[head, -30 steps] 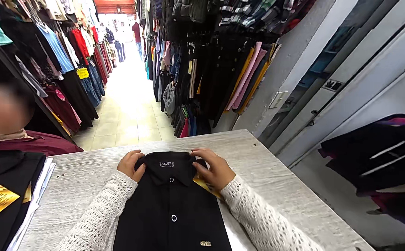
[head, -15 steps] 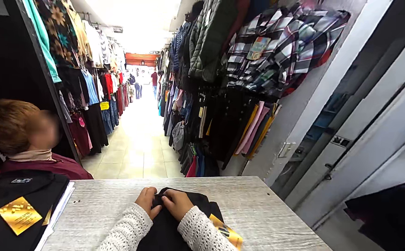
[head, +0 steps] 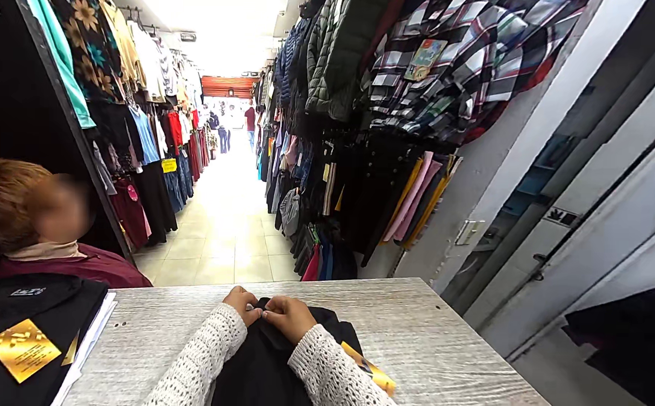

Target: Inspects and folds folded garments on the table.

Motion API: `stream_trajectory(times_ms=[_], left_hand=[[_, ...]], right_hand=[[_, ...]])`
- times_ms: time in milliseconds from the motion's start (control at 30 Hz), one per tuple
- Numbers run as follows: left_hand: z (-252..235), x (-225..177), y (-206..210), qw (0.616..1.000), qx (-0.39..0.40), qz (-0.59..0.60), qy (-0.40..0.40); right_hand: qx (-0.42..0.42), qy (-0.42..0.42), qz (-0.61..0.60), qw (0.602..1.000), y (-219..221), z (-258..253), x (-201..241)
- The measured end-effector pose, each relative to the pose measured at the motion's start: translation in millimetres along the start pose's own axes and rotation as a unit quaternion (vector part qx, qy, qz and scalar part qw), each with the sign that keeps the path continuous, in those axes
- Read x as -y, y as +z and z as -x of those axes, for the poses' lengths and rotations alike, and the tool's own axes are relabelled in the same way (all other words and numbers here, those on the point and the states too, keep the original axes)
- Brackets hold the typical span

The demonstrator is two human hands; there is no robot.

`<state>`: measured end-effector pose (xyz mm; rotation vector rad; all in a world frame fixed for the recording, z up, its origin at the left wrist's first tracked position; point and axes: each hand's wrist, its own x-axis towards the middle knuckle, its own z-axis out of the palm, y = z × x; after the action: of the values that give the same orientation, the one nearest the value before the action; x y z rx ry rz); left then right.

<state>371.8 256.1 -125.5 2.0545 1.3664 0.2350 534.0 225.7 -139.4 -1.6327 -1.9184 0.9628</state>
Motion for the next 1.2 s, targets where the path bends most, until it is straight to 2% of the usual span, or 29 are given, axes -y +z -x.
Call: stream_trajectory(times_ms=[200,400,533,633,767,900,1067,1200], left_hand=[[-7,13,5,0.997,0.001,0.069,0.037],[-1,18,12,0.989,-0.049,0.104,0.095],[-6,19,18,0.992,-0.079,0.066,0.079],[-3,15,18,0.994,-0.067,0.063,0.057],[-3,15,15,0.994,-0.045,0.06,0.076],[-8,13,18,0.998,-0.042,0.03,0.035],[-23,28,25,0.994,-0.085,0.064,0.006],[-24,58,23,0.968,-0.205,0.145,0.002]], right_hand=[[-0.058,0.002,-0.032,0.998,5,2,-3],[-0.036,-0.015,-0.007,0.999,3,4,-8],[-0.023,-0.021,0.012,0.999,3,4,-5],[-0.032,-0.024,0.016,0.999,3,4,-6],[-0.037,-0.04,0.016,0.998,6,3,-8],[-0.012,-0.022,0.024,0.999,3,4,-7],[-0.024,-0.014,0.026,0.999,6,1,-14],[-0.053,-0.011,-0.006,0.999,11,4,-14]])
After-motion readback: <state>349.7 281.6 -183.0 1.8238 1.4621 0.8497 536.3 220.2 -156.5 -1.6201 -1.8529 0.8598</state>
